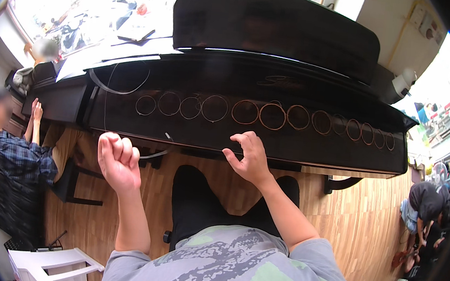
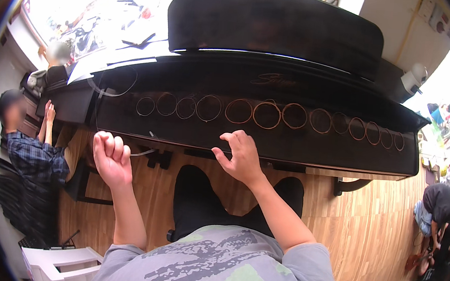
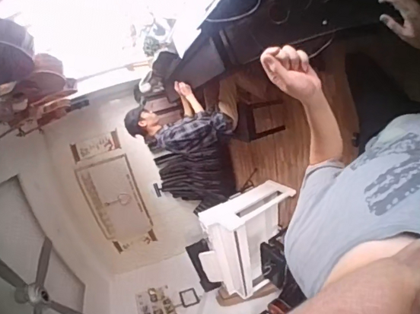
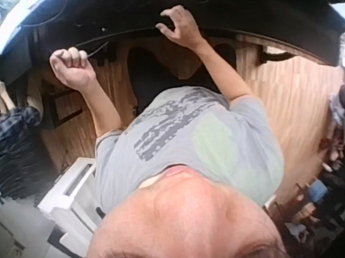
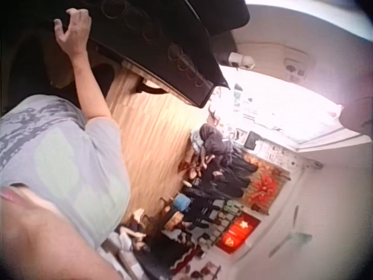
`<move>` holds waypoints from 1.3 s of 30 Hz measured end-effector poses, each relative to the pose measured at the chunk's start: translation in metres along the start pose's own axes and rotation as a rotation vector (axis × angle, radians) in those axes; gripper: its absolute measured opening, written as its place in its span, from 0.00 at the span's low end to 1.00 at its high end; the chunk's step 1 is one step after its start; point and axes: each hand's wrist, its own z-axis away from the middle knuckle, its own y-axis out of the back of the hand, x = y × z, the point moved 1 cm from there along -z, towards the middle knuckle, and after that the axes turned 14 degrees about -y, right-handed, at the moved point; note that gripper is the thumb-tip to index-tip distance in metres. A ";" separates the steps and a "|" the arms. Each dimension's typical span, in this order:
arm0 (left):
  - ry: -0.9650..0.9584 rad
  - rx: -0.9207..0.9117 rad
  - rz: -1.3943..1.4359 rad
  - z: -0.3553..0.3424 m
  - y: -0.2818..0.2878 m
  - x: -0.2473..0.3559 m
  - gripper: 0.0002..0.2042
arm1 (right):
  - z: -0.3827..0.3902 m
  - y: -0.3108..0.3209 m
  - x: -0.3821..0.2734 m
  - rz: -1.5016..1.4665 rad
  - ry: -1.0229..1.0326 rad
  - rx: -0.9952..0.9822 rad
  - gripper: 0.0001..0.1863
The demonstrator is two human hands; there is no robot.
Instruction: The person bends and twists thin metal wire by hand into circular loops. They repeatedly form loops, adjust their shape, and place the finished pieces on the surface of a black piano. The task involves continuous hand manipulation of the wire without using tools.
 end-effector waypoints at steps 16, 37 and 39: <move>0.074 -0.632 -0.172 0.103 -0.030 0.044 0.08 | 0.086 0.111 -0.063 -0.685 0.038 0.435 0.05; 0.319 -0.951 -0.477 0.175 -0.045 0.023 0.03 | 0.172 0.105 -0.099 -0.707 -0.711 -0.340 0.10; 0.342 -0.913 -0.475 0.174 -0.036 0.016 0.03 | 0.167 0.108 -0.092 -0.905 -0.717 -0.285 0.11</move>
